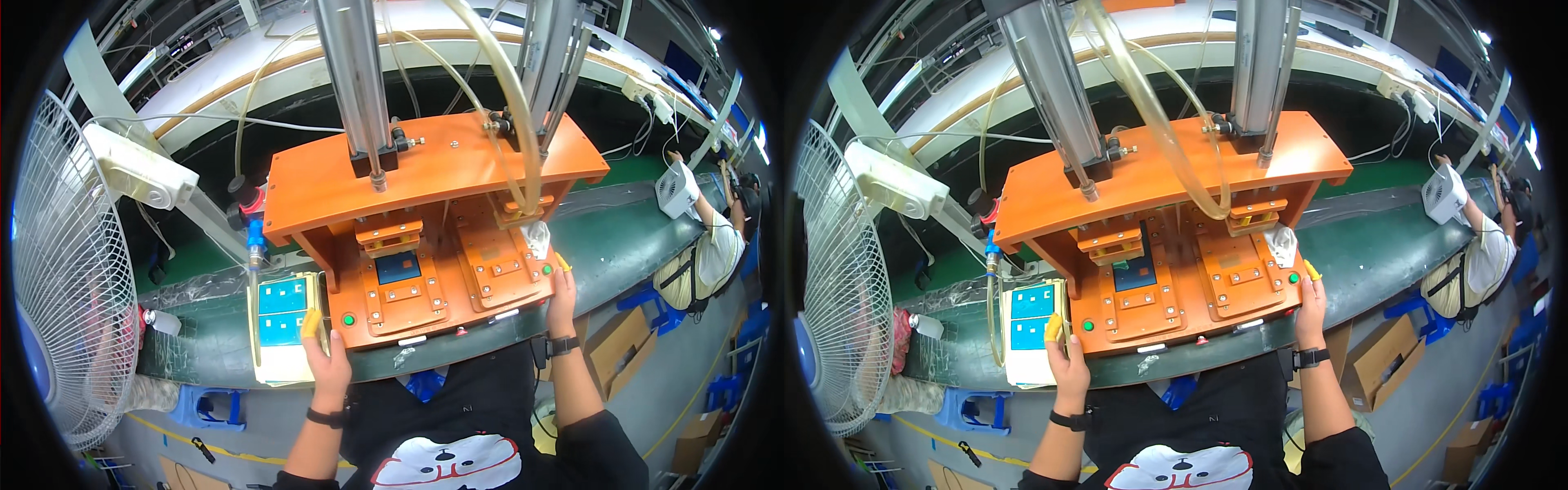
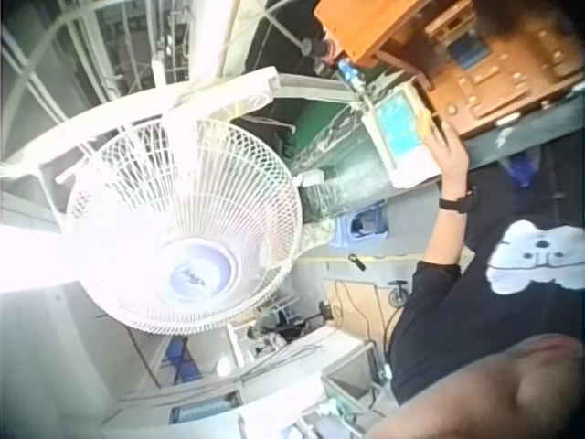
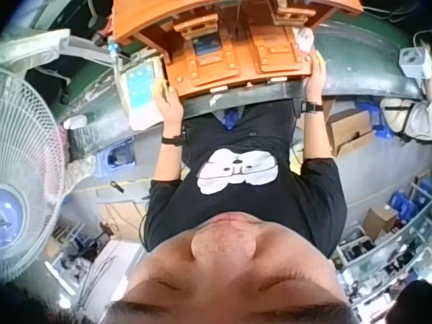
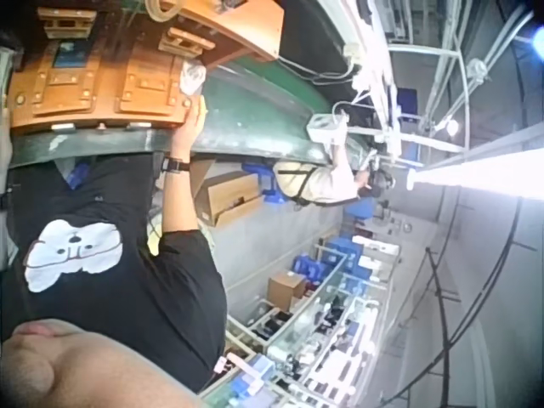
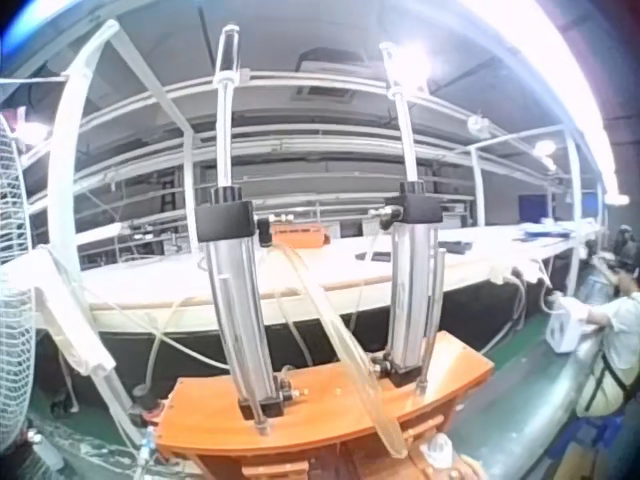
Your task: The person operates an orange press machine by placing small blue rectangular items into the press, activating it with buttons, and removing the processed items. The person repeats this cycle multiple times, handling each item individually.
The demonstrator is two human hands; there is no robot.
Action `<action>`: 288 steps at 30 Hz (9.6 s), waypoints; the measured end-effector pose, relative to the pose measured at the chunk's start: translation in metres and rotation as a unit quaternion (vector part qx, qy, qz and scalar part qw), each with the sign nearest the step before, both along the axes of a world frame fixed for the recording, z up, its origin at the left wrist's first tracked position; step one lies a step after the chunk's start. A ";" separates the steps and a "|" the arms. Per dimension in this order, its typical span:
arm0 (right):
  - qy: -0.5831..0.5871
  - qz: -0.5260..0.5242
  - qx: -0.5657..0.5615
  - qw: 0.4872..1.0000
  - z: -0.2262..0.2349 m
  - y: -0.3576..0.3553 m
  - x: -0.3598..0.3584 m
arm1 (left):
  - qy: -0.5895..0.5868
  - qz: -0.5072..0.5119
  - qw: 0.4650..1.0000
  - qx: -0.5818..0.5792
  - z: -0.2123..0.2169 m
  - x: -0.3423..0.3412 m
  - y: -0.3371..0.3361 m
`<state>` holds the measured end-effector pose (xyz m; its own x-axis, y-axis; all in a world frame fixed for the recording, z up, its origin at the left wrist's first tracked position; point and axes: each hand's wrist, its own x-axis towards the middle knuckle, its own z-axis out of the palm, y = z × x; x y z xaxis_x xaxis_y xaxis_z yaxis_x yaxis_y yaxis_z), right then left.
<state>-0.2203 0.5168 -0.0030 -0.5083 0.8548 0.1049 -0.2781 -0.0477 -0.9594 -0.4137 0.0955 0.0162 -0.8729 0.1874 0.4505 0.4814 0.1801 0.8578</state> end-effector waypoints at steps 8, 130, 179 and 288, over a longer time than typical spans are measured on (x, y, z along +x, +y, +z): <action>0.017 0.016 0.021 0.999 -0.008 0.006 0.000 | -0.210 -0.015 0.959 0.187 -0.010 0.005 0.027; 0.062 -0.001 0.059 0.996 -0.032 0.015 -0.005 | -0.140 -0.066 0.948 0.279 -0.026 -0.003 0.038; 0.068 -0.007 0.057 0.996 -0.027 0.011 -0.006 | 0.053 -0.015 0.957 -0.284 0.056 -0.037 0.038; 0.061 -0.023 0.058 0.996 -0.026 0.010 -0.010 | -0.128 0.009 0.984 0.126 -0.002 0.014 0.036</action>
<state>-0.2301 0.5265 -0.0295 -0.4462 0.8554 0.2629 -0.3922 0.0771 -0.9166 -0.3994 0.1317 0.0143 -0.9657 0.0816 0.2464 0.2432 -0.0471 0.9688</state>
